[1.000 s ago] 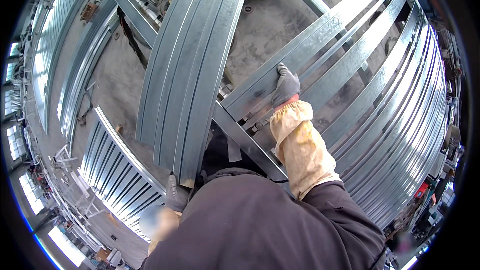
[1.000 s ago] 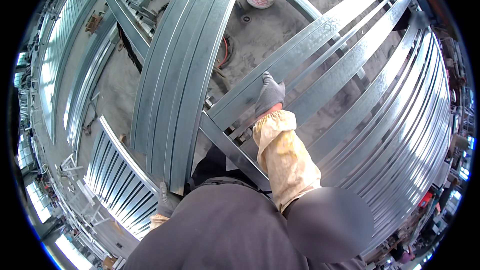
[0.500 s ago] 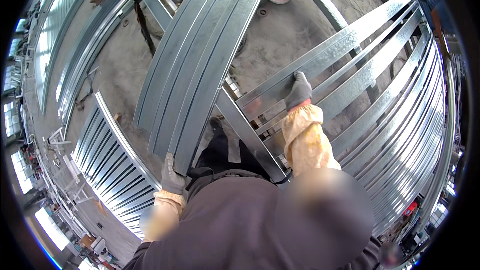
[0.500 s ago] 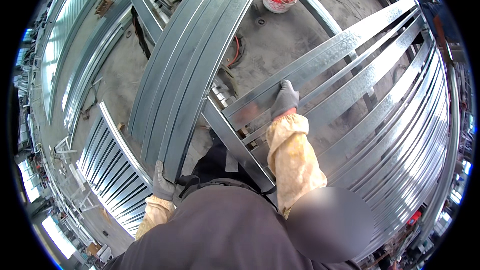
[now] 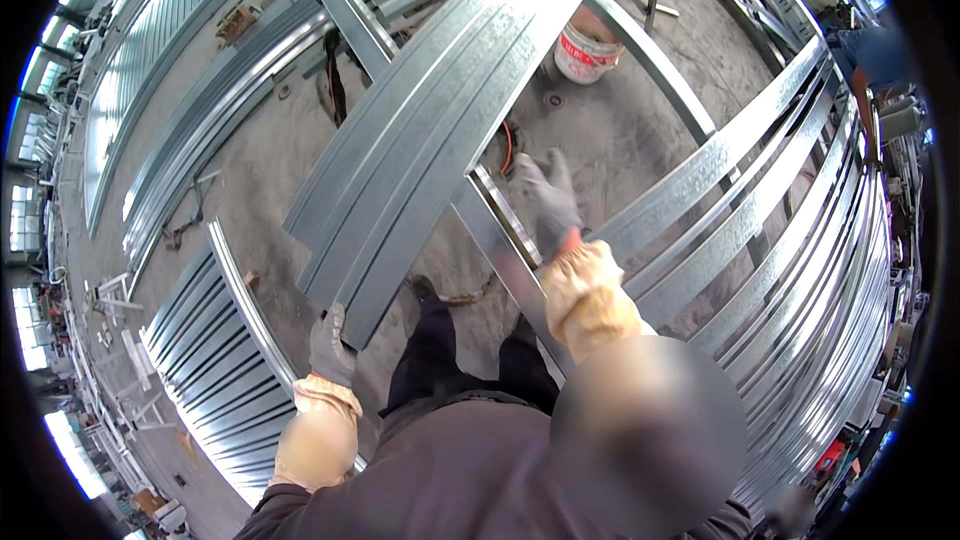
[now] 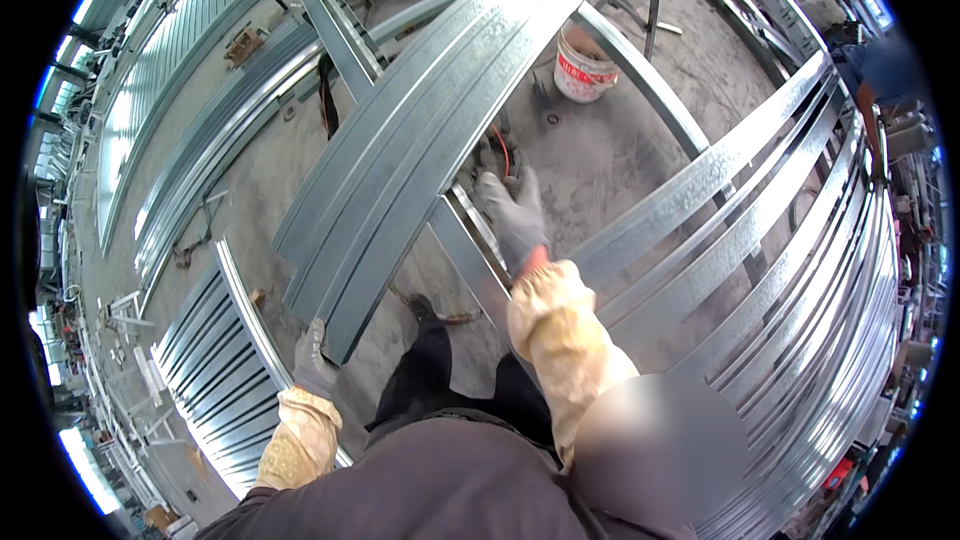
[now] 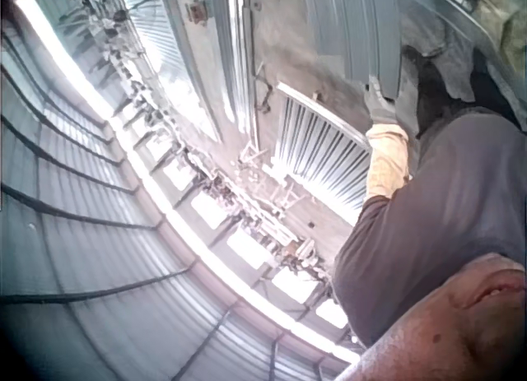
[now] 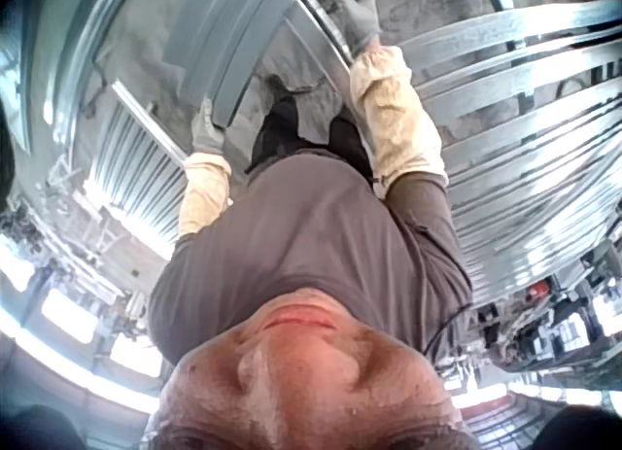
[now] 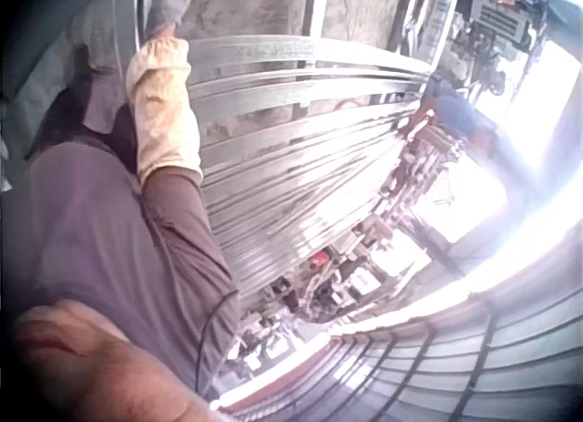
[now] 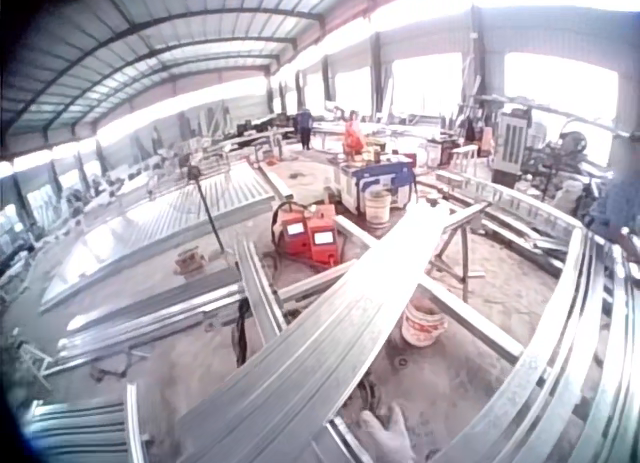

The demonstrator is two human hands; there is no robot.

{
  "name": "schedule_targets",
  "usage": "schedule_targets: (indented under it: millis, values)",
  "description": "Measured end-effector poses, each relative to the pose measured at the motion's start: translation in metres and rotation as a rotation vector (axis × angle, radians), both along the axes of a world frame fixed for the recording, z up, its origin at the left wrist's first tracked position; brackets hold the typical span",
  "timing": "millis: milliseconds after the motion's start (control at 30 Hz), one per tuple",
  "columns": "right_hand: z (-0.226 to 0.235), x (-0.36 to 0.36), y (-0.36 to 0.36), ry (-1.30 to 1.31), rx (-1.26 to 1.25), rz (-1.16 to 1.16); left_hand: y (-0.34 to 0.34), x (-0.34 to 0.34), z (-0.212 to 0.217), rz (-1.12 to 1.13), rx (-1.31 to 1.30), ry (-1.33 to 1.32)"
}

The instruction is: The person repeatedly picks up long metal bars and places them into slots on a large metal frame structure. They align each bar and secure it in place, working systematically across the frame.

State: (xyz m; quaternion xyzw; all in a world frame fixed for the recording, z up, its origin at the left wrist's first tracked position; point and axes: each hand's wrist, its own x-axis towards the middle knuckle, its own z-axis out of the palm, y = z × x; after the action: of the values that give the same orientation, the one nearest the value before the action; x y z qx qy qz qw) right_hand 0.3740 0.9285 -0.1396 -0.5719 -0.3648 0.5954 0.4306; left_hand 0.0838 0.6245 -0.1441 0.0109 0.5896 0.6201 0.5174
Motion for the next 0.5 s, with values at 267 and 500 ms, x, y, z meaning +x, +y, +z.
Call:
schedule_targets:
  millis: [267,500]
  values:
    - [-0.029,-0.120,0.075,-0.676,0.039,0.283,0.033,-0.097,0.002,-0.222,-0.047,0.121]
    - [0.010,-0.151,0.097,-0.728,0.050,0.166,0.078,-0.172,0.007,-0.185,-0.049,0.141]
